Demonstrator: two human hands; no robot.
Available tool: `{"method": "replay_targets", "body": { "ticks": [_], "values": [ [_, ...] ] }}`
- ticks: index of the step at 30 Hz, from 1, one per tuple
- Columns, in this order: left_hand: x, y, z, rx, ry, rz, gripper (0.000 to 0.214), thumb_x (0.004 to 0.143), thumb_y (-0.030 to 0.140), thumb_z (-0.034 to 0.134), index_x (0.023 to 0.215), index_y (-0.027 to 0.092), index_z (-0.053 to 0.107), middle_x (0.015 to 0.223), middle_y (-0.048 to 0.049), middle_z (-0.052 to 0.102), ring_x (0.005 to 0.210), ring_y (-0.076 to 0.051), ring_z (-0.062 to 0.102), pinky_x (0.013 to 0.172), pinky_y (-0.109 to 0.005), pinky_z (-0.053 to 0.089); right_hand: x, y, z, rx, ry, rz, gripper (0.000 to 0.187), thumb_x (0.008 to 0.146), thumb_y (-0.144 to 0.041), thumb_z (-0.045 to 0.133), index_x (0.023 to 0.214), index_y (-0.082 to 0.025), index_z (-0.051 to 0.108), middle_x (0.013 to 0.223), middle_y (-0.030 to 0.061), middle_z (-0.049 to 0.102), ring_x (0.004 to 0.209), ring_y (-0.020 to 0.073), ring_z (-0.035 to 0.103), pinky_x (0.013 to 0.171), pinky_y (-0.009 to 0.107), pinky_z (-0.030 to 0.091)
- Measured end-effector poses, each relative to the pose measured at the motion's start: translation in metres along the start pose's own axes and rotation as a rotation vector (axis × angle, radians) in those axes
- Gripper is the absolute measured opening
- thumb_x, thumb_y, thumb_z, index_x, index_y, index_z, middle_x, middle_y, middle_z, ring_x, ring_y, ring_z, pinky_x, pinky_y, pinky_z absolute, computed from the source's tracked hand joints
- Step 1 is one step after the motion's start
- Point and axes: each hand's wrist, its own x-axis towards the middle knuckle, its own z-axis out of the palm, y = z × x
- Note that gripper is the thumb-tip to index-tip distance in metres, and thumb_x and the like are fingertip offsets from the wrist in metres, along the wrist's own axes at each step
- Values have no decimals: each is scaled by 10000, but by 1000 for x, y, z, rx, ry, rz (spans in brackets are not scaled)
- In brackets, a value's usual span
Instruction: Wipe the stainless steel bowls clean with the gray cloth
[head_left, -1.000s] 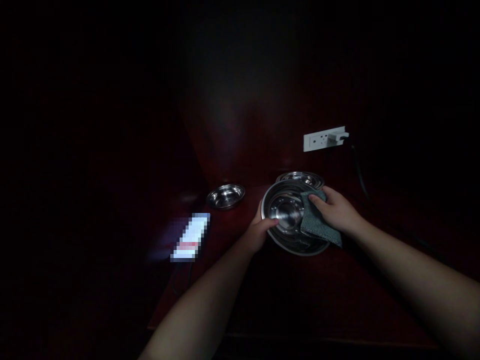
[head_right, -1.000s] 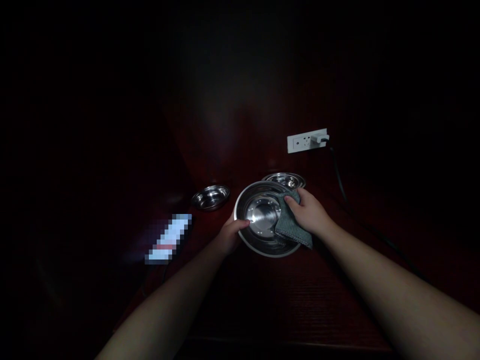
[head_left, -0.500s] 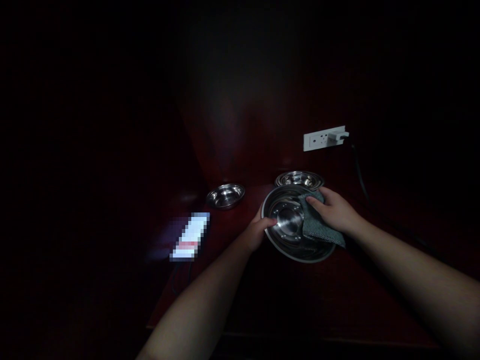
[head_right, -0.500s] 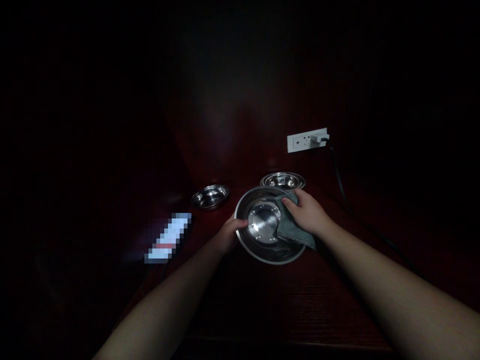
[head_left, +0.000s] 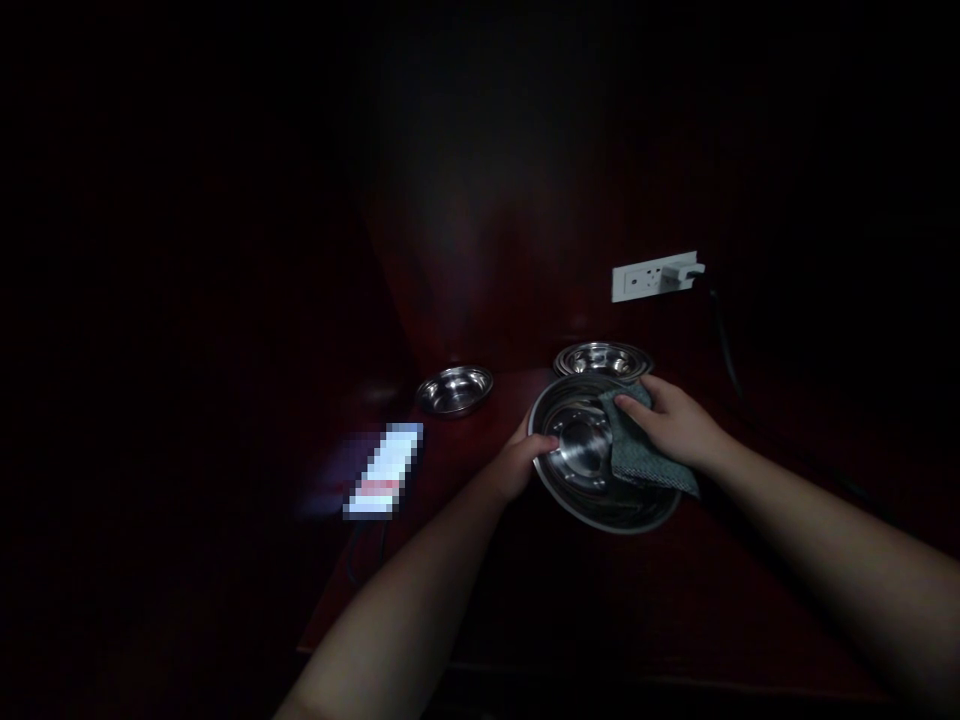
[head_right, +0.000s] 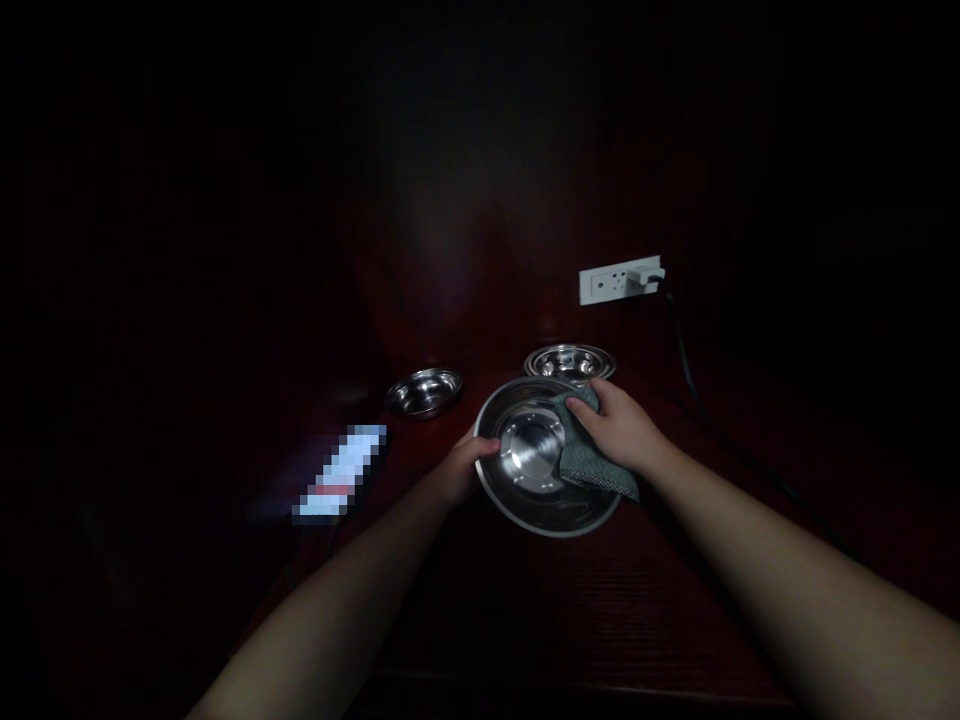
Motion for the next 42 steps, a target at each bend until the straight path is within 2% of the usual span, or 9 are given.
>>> {"method": "replay_targets", "body": {
  "ticks": [6, 16, 21, 27, 36, 42],
  "values": [
    [0, -2, -2, 22, 38, -20, 453, 573, 222, 659, 1019, 163, 609, 1123, -90, 656, 1144, -325, 536, 978, -438, 386, 1, 3, -1, -5, 2, -20, 324, 844, -403, 506, 1072, -190, 594, 984, 82, 678, 833, 233, 630, 750, 367, 493],
    [2, -2, -2, -14, 11, -14, 540, 585, 220, 672, 1118, 170, 601, 1157, -89, 654, 1152, -325, 542, 977, -429, 400, 0, -3, -1, -32, 11, -42, 307, 843, -393, 505, 1063, -196, 591, 992, 86, 672, 856, 236, 624, 761, 361, 485],
    [4, -3, 1, -23, 60, 2, 582, 606, 246, 687, 1173, 161, 586, 1175, -100, 649, 1161, -320, 541, 980, -420, 400, 0, -4, 0, -31, 13, -21, 314, 838, -386, 509, 1063, -182, 588, 988, 87, 667, 827, 230, 619, 741, 362, 481],
    [3, -6, -2, -27, 100, 29, 565, 628, 296, 699, 1163, 147, 590, 1193, -106, 642, 1165, -312, 544, 982, -403, 405, -1, -5, 0, -26, 33, -45, 287, 839, -374, 513, 1043, -187, 590, 993, 83, 667, 839, 225, 617, 754, 355, 477],
    [5, -9, -5, -1, 142, 42, 509, 640, 322, 710, 1107, 141, 621, 1086, -102, 685, 1145, -317, 556, 965, -410, 415, -3, -9, 0, -31, 53, -46, 278, 824, -364, 530, 1031, -191, 597, 962, 77, 671, 841, 231, 613, 756, 363, 479],
    [5, -9, -5, 12, 134, 60, 519, 660, 366, 716, 1121, 153, 612, 1166, -101, 652, 1170, -307, 537, 979, -390, 405, -1, -5, 0, -19, 44, -36, 276, 826, -393, 520, 1003, -191, 586, 915, 67, 661, 777, 213, 604, 692, 340, 475]
  ]
}}
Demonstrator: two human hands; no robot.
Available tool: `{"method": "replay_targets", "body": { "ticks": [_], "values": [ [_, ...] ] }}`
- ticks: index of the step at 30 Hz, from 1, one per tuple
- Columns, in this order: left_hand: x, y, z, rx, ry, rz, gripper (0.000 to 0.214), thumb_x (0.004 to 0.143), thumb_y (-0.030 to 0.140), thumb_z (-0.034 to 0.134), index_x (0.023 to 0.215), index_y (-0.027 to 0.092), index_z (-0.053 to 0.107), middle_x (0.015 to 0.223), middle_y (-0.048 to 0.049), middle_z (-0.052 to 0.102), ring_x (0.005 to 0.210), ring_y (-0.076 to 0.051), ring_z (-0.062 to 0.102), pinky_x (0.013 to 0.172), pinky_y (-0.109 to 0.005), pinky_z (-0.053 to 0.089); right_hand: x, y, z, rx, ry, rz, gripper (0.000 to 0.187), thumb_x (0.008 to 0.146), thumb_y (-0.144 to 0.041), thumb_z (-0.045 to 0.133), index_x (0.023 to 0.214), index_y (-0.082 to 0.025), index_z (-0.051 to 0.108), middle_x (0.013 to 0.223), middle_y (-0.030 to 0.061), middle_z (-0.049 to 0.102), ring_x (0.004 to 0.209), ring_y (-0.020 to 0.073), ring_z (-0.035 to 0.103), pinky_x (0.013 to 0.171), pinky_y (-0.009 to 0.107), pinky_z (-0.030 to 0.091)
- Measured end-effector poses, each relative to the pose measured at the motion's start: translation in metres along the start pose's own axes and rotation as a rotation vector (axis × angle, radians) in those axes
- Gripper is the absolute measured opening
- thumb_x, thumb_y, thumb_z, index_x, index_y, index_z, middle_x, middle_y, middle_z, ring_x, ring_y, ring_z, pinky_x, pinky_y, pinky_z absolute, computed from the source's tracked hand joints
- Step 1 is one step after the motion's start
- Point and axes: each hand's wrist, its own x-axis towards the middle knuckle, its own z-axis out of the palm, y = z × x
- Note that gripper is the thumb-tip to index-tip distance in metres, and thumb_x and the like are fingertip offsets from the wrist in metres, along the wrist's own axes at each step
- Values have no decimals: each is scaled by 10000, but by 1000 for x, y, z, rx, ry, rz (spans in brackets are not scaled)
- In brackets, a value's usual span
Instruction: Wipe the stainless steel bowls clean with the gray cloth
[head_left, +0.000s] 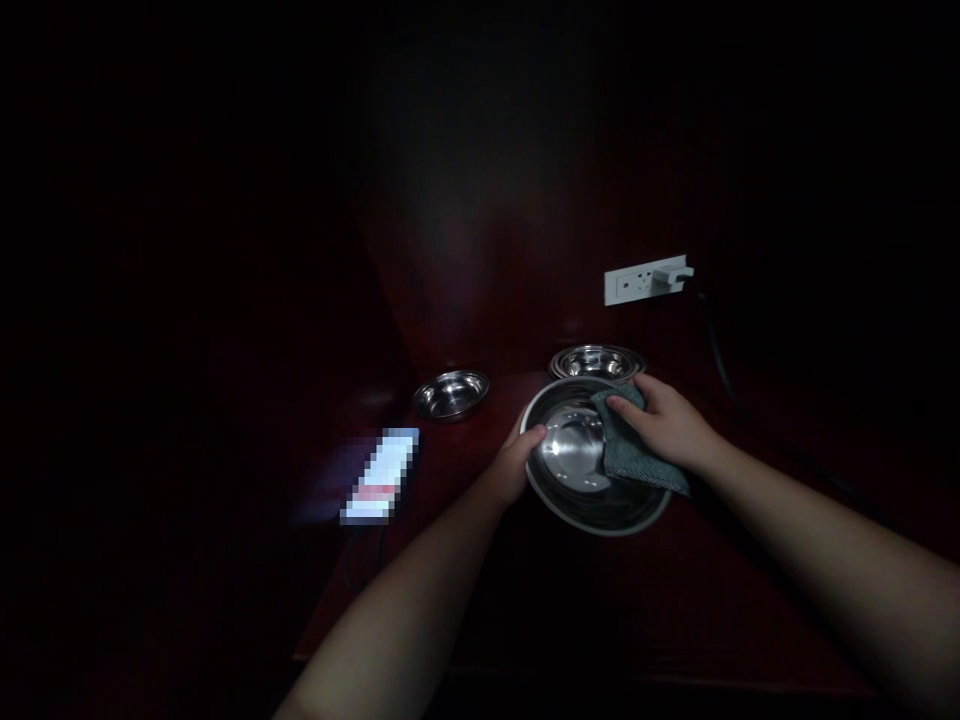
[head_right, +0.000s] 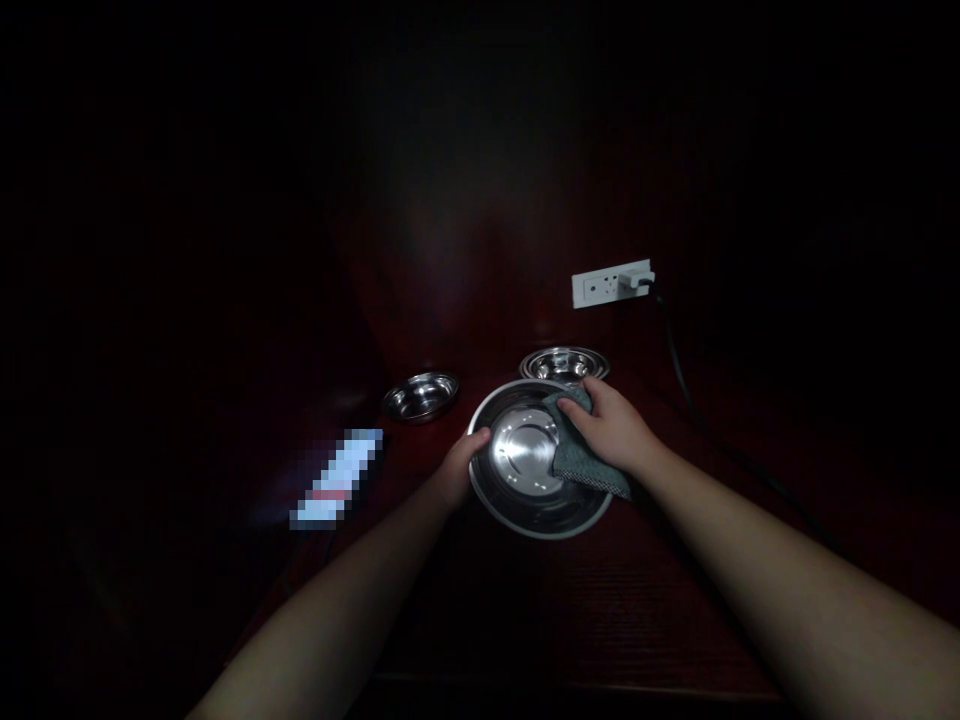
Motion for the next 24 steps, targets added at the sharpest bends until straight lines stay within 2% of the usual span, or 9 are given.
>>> {"method": "replay_targets", "body": {
  "ticks": [3, 6, 9, 12, 16, 24],
  "values": [
    [-2, 0, 0, 16, -6, 36, 557, 709, 440, 681, 1187, 172, 576, 1228, -94, 616, 1210, -290, 506, 1012, -384, 377, 1, 2, 0, 2, 12, 6, 251, 820, -415, 520, 938, -203, 582, 839, 50, 650, 705, 199, 589, 620, 320, 465],
    [-5, 0, 0, 32, -38, 106, 608, 754, 520, 621, 1261, 200, 521, 1300, -88, 562, 1259, -273, 461, 1047, -381, 338, 2, 2, -1, -7, 96, 45, 212, 808, -422, 522, 833, -216, 565, 758, 33, 630, 650, 186, 574, 568, 306, 451],
    [-8, -2, 0, 43, -80, 170, 717, 719, 546, 647, 1328, 222, 449, 1351, -90, 513, 1285, -272, 430, 1064, -384, 315, 3, 3, -1, 21, 151, 87, 221, 806, -443, 516, 781, -224, 534, 704, 19, 610, 611, 176, 563, 529, 296, 439],
    [-10, -2, -1, 62, -85, 132, 773, 665, 481, 720, 1334, 220, 435, 1305, -100, 548, 1262, -286, 451, 1056, -399, 322, 2, 4, 1, 32, 133, 81, 233, 807, -456, 510, 791, -225, 532, 687, 13, 594, 591, 170, 547, 505, 289, 424],
    [-11, -1, 0, 79, -60, 77, 751, 660, 421, 739, 1318, 200, 451, 1184, -105, 624, 1222, -296, 488, 1037, -420, 344, 1, 4, 2, 31, 122, 72, 232, 806, -450, 513, 815, -221, 547, 708, 22, 594, 608, 175, 539, 521, 293, 422],
    [-8, 3, 0, 77, -80, 99, 731, 661, 442, 736, 1299, 194, 481, 1234, -111, 605, 1197, -303, 513, 1031, -418, 357, 0, 0, 0, 64, 90, 62, 222, 808, -421, 521, 872, -214, 568, 795, 39, 618, 686, 192, 570, 595, 310, 456]
  ]
}}
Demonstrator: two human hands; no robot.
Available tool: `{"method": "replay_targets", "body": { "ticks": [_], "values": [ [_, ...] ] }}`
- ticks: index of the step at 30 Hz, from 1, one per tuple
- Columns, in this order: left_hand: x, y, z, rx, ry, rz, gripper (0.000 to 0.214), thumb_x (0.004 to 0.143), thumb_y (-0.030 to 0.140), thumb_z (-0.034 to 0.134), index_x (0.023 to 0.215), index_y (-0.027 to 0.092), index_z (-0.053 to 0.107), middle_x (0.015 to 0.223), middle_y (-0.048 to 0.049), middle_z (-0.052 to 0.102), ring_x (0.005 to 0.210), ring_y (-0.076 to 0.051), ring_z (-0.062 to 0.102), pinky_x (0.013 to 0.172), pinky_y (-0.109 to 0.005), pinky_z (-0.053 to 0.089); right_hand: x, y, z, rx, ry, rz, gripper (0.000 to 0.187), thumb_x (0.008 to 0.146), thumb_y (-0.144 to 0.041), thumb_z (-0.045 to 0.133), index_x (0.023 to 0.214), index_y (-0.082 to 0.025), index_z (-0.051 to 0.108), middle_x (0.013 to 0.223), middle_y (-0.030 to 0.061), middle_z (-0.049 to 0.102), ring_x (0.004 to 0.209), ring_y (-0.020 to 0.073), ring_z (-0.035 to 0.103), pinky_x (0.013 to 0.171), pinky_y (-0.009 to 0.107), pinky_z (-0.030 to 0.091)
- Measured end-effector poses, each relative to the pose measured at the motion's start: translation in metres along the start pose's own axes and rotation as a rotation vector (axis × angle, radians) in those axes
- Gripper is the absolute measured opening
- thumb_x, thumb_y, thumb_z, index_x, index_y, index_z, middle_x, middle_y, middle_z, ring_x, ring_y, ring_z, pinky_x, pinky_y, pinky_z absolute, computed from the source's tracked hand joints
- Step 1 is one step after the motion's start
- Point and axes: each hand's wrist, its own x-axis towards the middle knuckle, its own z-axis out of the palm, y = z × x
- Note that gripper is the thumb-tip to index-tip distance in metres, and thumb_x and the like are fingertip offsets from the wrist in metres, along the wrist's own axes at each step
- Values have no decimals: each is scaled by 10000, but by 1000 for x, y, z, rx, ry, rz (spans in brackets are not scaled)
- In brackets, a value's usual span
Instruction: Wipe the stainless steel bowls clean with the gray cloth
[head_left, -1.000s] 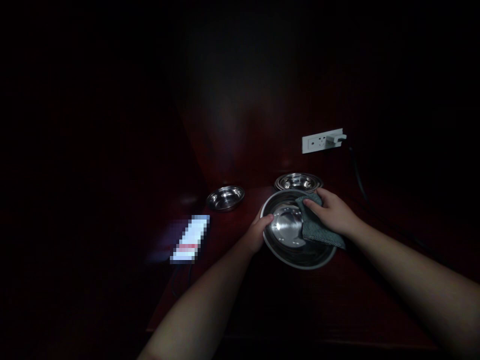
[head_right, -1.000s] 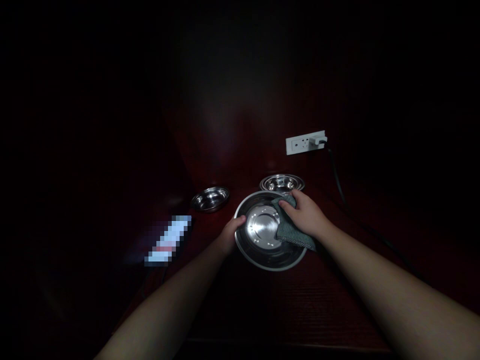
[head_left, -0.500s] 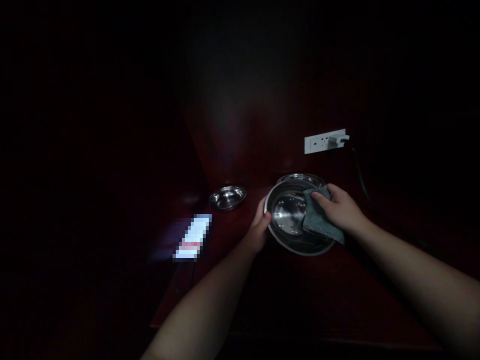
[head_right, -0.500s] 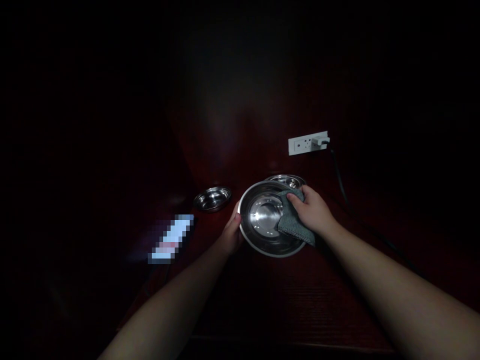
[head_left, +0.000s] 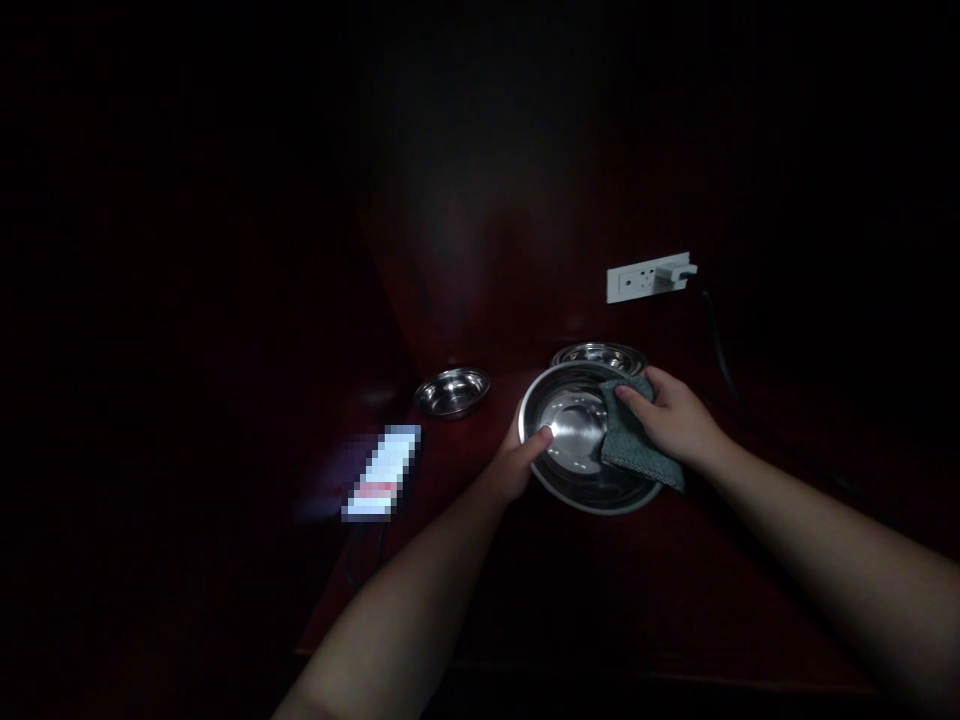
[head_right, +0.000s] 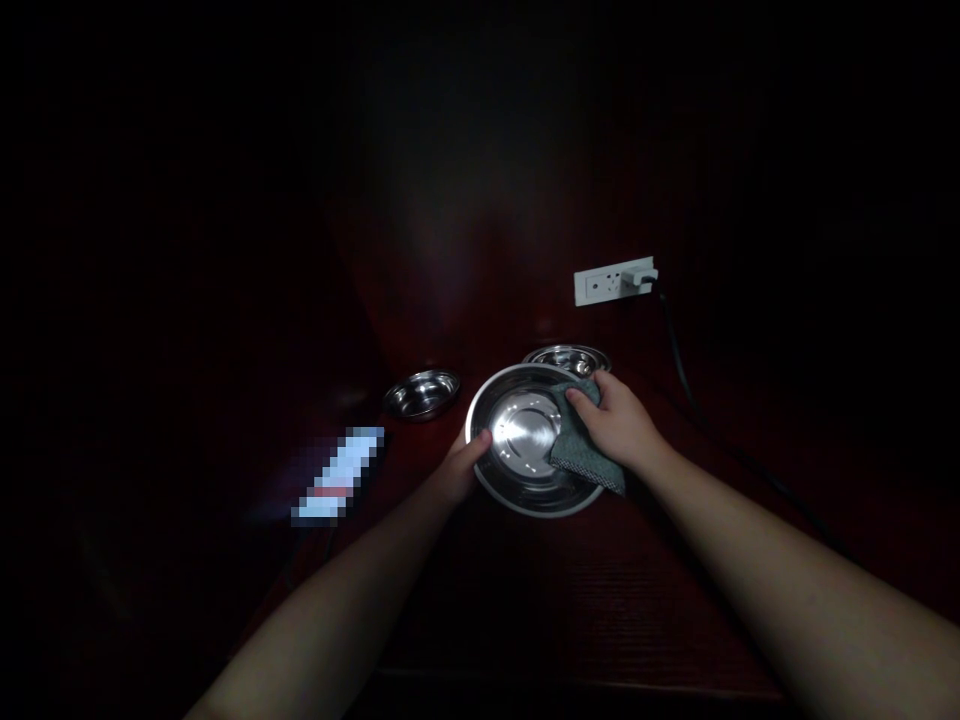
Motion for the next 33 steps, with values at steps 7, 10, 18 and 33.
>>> {"method": "replay_targets", "body": {
  "ticks": [7, 10, 18, 33],
  "values": [
    [1, 1, 2, -9, -3, -35, 718, 647, 448, 741, 1267, 164, 515, 1180, -122, 634, 1161, -311, 540, 1018, -425, 364, 0, 2, -2, -38, -12, 4, 224, 796, -428, 525, 842, -212, 564, 733, 26, 595, 613, 170, 534, 530, 293, 427],
    [1, 0, 2, -7, 6, -58, 693, 647, 447, 739, 1238, 145, 540, 1124, -122, 659, 1153, -309, 545, 1017, -423, 362, 0, 1, -2, -15, -26, 5, 225, 791, -425, 535, 848, -210, 567, 728, 25, 597, 610, 170, 537, 519, 288, 426],
    [1, -6, -6, -48, -15, -132, 599, 679, 430, 714, 1184, 136, 581, 998, -108, 697, 1126, -306, 565, 1000, -430, 371, -1, -3, -4, -18, -35, -21, 183, 789, -398, 548, 810, -217, 557, 739, 23, 603, 640, 181, 553, 557, 298, 435],
    [5, -6, -9, -65, -59, -181, 615, 679, 441, 717, 1192, 129, 582, 1103, -133, 671, 1101, -307, 583, 964, -418, 409, 0, -1, -4, -50, -61, -31, 188, 797, -396, 542, 828, -212, 563, 736, 25, 604, 643, 181, 556, 564, 303, 436]
  ]
}}
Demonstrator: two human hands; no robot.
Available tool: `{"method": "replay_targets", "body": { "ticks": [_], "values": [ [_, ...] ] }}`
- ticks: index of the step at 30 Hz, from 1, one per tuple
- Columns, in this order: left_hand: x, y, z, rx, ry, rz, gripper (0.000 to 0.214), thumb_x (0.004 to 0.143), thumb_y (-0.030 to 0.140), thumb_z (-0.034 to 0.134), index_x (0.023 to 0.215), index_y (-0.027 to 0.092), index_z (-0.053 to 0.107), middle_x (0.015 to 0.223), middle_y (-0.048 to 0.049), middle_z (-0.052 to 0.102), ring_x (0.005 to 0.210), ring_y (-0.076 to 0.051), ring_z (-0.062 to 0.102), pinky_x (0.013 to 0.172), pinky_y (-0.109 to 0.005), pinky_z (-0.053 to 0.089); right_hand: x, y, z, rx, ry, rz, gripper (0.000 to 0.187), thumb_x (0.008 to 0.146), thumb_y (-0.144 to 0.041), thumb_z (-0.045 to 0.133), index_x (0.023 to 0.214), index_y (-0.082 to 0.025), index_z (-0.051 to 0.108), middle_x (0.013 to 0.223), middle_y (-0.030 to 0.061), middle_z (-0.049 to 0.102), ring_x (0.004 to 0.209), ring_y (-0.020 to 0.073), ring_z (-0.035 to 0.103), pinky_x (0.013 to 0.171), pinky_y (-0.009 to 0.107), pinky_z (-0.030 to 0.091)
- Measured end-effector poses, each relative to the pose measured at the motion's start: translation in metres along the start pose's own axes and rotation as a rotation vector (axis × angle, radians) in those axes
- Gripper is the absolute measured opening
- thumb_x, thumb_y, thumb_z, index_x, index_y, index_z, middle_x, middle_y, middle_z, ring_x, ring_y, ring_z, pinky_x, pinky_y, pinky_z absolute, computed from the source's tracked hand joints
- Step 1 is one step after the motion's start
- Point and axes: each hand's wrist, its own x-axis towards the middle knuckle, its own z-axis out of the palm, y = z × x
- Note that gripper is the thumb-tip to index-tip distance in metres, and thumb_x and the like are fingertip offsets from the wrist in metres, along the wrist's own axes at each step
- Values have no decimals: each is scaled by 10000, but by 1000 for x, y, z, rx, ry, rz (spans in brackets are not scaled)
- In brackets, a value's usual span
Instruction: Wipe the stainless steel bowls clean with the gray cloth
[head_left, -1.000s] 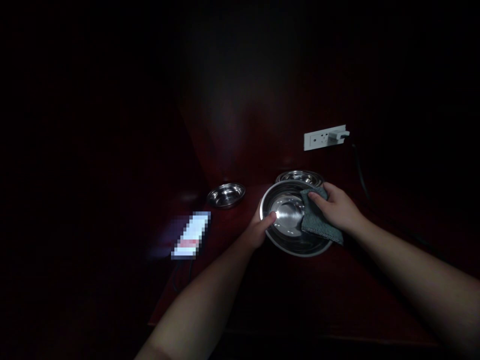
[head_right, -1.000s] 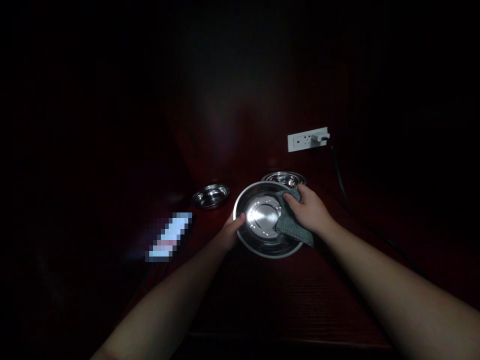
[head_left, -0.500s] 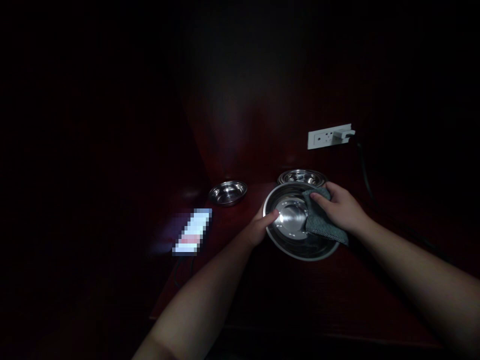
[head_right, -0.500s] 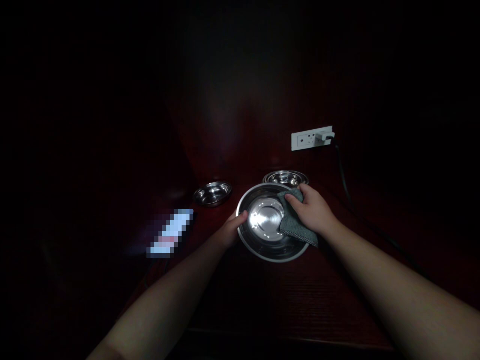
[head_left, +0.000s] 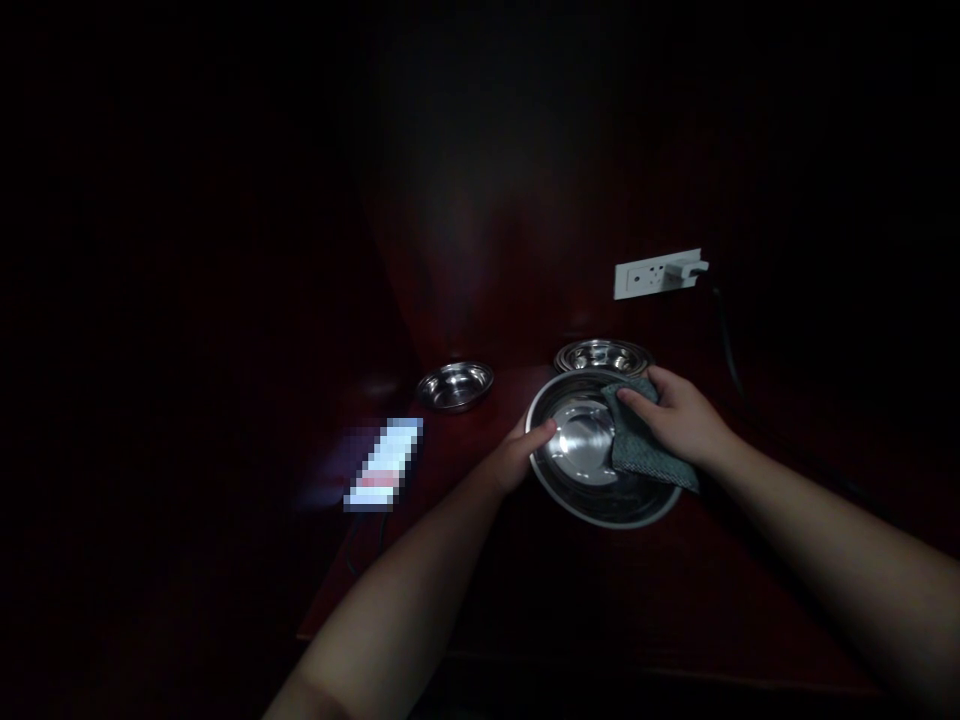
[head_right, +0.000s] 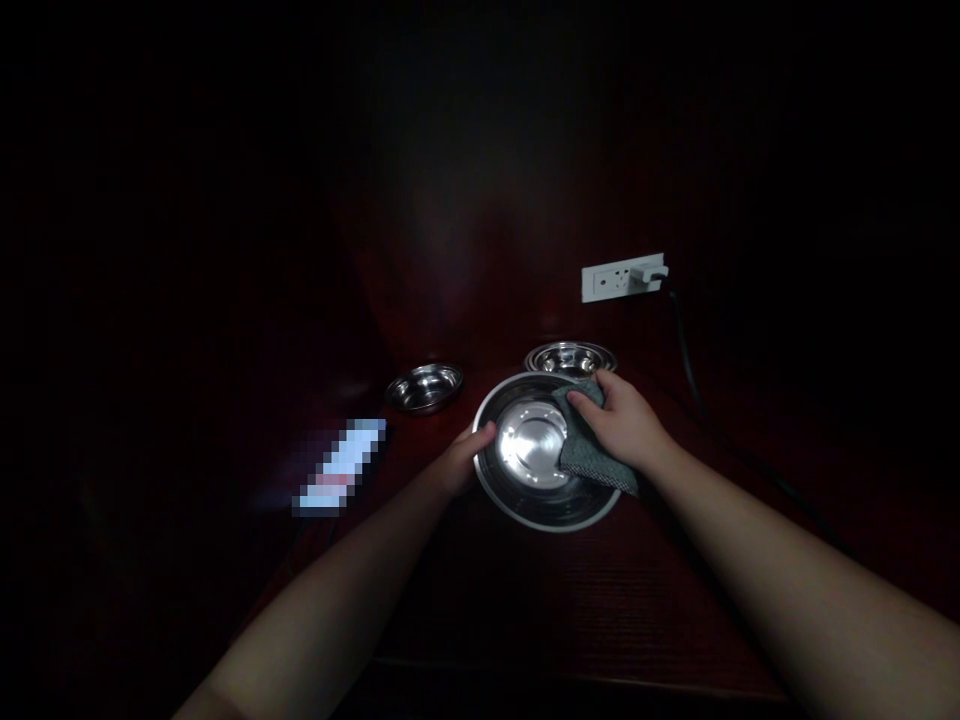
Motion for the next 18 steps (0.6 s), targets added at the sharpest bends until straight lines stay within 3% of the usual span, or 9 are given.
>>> {"method": "replay_targets", "body": {
  "ticks": [13, 18],
  "values": [
    [0, -2, 0, 12, 35, -12, 547, 673, 450, 719, 1100, 124, 619, 1043, -122, 687, 1078, -293, 593, 979, -417, 394, 0, 1, 0, 11, -17, -8, 194, 800, -401, 547, 843, -212, 567, 766, 32, 625, 674, 189, 578, 591, 309, 456],
    [0, -3, -2, 5, 39, -41, 597, 673, 458, 716, 1156, 130, 592, 1045, -126, 686, 1039, -294, 611, 960, -428, 403, 0, -1, 0, 12, -22, 17, 211, 796, -412, 549, 845, -207, 568, 761, 34, 632, 646, 185, 574, 564, 306, 453]
  ]
}}
